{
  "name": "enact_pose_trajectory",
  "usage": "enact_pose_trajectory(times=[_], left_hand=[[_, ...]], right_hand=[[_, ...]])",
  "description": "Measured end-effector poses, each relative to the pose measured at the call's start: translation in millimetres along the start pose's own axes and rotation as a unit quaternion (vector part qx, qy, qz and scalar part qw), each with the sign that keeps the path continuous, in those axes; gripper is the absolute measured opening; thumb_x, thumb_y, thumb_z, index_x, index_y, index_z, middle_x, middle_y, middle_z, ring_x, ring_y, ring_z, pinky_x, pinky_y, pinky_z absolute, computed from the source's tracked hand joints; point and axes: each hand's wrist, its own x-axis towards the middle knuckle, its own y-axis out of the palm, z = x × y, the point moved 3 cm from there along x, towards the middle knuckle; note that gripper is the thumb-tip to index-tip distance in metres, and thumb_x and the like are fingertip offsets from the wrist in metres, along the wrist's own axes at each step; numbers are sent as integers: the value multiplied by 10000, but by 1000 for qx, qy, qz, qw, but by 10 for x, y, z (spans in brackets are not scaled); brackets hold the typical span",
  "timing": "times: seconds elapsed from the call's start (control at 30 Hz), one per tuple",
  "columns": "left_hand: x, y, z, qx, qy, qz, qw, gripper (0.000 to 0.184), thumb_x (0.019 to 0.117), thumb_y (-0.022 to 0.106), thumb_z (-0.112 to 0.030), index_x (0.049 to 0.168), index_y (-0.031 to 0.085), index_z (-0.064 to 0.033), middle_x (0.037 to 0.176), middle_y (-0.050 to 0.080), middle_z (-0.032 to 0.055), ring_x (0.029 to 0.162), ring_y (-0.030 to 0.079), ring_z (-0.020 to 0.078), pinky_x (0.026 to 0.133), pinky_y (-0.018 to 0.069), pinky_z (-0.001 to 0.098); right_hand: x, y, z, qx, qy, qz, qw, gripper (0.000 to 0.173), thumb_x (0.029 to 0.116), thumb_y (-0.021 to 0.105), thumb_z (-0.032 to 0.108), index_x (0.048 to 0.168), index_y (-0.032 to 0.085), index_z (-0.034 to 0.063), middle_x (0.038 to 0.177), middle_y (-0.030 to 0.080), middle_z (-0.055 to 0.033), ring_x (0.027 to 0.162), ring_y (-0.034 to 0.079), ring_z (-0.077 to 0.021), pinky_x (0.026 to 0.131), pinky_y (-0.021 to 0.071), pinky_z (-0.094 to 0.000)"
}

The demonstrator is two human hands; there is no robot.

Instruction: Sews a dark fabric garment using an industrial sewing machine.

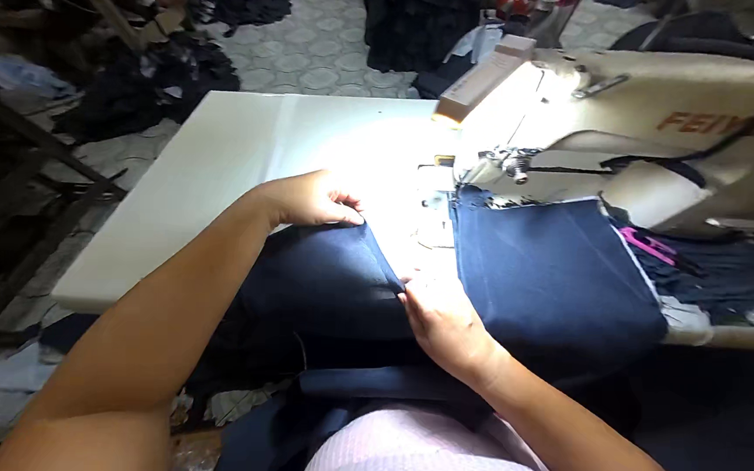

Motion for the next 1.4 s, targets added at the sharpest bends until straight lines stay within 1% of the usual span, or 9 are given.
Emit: enact_pose_trajectory(times=[0.1,0.2,0.33,0.5,0.67,0.97,1.13,1.27,1.4], left_hand=[[214,403,-194,36,-140,-45,988,255,1061,555,-210,955,693,-24,821,651,70,772,603,147,727,489,377],[497,845,-299,81,-192,-129,969,313,1096,476,-184,1104,705,30,997,702,202,973,674,334,879,506,550],[759,1162,-208,139,-108,-227,958,219,1048,547,-149,1035,725,-23,956,711,169,949,694,362,813,518,585],[911,1155,29,118,36,-257,958,183,1003,607,-139,978,751,-29,908,716,132,885,700,272,786,538,475],[1147,1021,116,95,123,-223,962,181,988,616,-114,952,762,-14,920,724,127,924,682,240,858,507,408],[1338,1002,-121,177,-9,-180,968,157,922,734,-119,1023,734,0,1014,682,200,1009,661,375,871,514,550],[1269,1241,-148,229,64,-227,944,172,961,583,-13,909,744,21,905,700,187,925,699,359,799,564,502],[1115,1404,-290,261,5,-179,949,265,1027,546,-119,1116,716,65,1129,696,204,1098,680,348,934,558,472],[968,1565,-245,258,-37,-140,955,531,1092,382,-311,1438,528,63,1495,522,226,1397,507,357,1134,378,574]], right_hand=[[-131,-188,-85,-79,57,73,993,270,998,523,183,931,736,32,1237,729,-118,1266,624,-374,1055,425,-654],[-173,-299,-231,-98,152,201,963,281,1028,497,167,1055,737,23,1456,616,-79,1446,441,-415,1107,318,-691],[-199,-320,-316,-77,176,184,964,292,1022,499,163,1002,740,-1,1416,627,-113,1218,601,-390,920,499,-538],[-185,-329,-311,-5,216,57,975,267,995,533,112,929,724,-62,1317,620,-289,1178,639,-436,992,526,-506],[-74,-327,-389,-7,234,67,970,265,994,521,70,909,715,-88,1135,698,-270,1154,670,-390,979,544,-455],[-90,-221,-496,-37,253,87,963,266,973,535,101,868,711,-69,1156,657,-227,1001,695,-352,855,572,-456],[-93,-212,-499,-51,234,75,968,253,952,538,89,842,711,-60,1130,669,-220,977,703,-348,820,582,-445],[-71,-238,-478,-53,247,114,961,266,971,526,95,893,720,-70,1191,658,-232,1028,691,-366,858,570,-451],[-83,-222,-473,-69,230,110,964,273,970,547,129,874,722,-57,1175,662,-237,1001,700,-367,814,582,-456]])
